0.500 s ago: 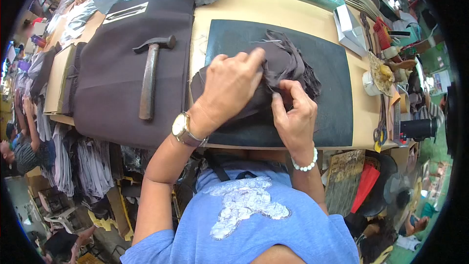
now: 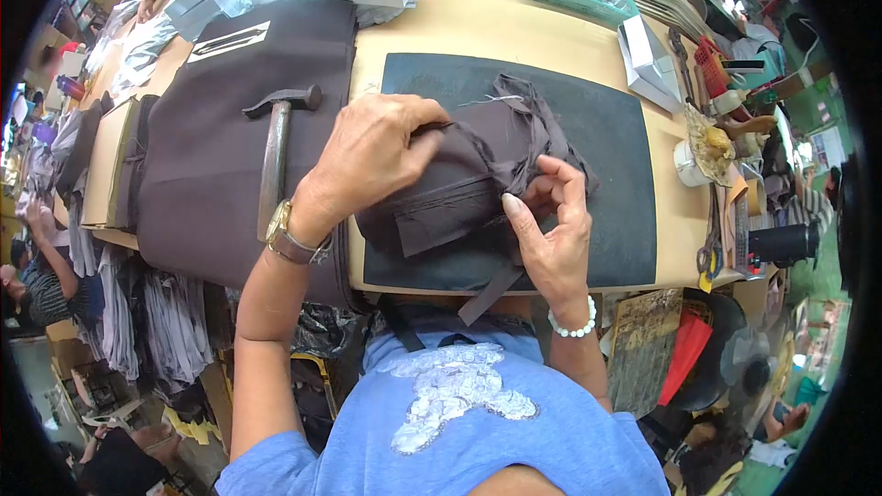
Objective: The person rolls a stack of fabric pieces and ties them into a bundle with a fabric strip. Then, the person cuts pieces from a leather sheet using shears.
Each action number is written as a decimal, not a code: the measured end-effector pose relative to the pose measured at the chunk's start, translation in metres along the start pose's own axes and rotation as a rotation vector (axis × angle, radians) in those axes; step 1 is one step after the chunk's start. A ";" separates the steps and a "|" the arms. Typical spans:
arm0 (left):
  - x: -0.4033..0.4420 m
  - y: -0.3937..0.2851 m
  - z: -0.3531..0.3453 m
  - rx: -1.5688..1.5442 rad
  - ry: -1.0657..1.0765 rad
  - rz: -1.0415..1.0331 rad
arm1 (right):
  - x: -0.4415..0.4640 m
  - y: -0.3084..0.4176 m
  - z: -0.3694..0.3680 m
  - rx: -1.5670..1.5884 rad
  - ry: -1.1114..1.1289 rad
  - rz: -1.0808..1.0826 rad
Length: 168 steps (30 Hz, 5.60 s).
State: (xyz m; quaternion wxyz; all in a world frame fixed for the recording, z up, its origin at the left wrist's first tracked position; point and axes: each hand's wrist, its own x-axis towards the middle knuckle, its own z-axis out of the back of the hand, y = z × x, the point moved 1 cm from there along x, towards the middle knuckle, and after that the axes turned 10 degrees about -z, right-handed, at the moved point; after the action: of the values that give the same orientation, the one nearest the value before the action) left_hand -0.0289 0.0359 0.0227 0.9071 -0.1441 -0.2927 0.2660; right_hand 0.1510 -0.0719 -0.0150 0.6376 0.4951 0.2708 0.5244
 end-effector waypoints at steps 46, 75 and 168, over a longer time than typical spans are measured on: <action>0.019 -0.027 -0.062 -0.597 -0.077 0.292 | -0.060 0.030 0.175 0.495 0.342 0.534; 0.008 -0.014 -0.060 -1.351 -0.190 0.344 | 0.062 0.050 0.129 0.689 0.472 0.223; -0.178 0.213 0.287 -0.065 -0.340 1.162 | 0.011 -0.113 0.188 -1.287 -0.622 -0.088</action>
State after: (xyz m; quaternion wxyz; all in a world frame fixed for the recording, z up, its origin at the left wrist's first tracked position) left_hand -0.4108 0.1392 0.0793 0.5491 -0.2633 -0.3149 0.7280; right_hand 0.3627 -0.1220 -0.0484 0.8714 0.1361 -0.2669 0.3885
